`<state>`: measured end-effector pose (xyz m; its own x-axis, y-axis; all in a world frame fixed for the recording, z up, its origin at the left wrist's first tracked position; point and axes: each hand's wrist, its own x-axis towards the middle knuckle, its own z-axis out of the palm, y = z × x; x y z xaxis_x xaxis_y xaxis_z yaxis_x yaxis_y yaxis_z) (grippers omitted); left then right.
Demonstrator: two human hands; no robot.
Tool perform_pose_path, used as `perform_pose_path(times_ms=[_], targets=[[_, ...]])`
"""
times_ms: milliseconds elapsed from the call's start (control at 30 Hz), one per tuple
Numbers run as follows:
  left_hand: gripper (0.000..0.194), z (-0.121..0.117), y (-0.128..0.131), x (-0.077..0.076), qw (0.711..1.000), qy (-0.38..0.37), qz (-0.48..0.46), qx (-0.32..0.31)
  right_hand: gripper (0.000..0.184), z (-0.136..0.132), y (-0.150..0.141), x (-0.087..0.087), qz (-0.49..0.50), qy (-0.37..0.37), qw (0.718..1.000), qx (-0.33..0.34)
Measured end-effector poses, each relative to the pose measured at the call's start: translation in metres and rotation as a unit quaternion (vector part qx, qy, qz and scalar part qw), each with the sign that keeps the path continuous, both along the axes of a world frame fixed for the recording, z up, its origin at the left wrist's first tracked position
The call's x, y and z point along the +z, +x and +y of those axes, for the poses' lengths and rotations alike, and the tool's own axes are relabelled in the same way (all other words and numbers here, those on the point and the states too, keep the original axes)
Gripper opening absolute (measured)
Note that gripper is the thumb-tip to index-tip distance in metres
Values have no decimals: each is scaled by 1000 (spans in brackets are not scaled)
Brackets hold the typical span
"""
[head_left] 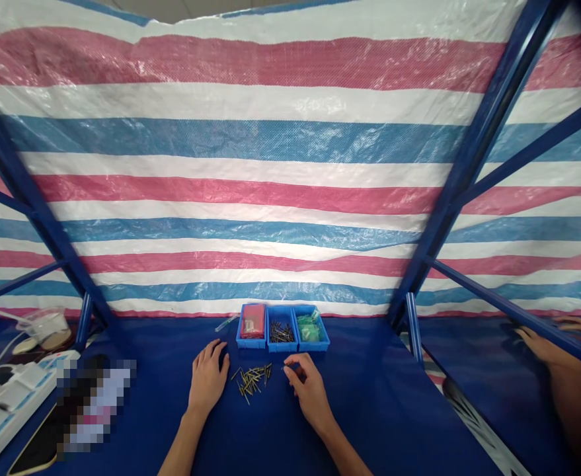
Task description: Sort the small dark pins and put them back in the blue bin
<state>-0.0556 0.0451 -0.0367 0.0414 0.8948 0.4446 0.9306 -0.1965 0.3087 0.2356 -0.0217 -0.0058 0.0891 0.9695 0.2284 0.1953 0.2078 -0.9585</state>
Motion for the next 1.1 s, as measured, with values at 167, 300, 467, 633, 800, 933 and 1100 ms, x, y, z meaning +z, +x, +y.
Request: perform_pose_path(times_ms=[167,300,467,633,800,933,1100], targets=[[37,0,0,0,1000,-1,3,5,36,1,-2,-4,29,-46,998,22],[36,0,0,-1,1000,6,2,6,40,1,-3,-7,46,-42,998,21],[36,0,0,-1,1000,14,4,3,41,1,-2,-9,35,-50,998,11],[36,1,0,-2,1000,13,5,4,34,1,0,-7,18,-48,999,10],[36,2,-1,-3,1000,11,2,4,25,2,2,-7,-23,6,1000,-5],[37,2,-1,-4,1000,9,1,1,29,2,0,-8,-1,1,1000,11],[37,1,-1,-2,1000,9,-1,3,40,2,-3,-10,58,-27,997,41]])
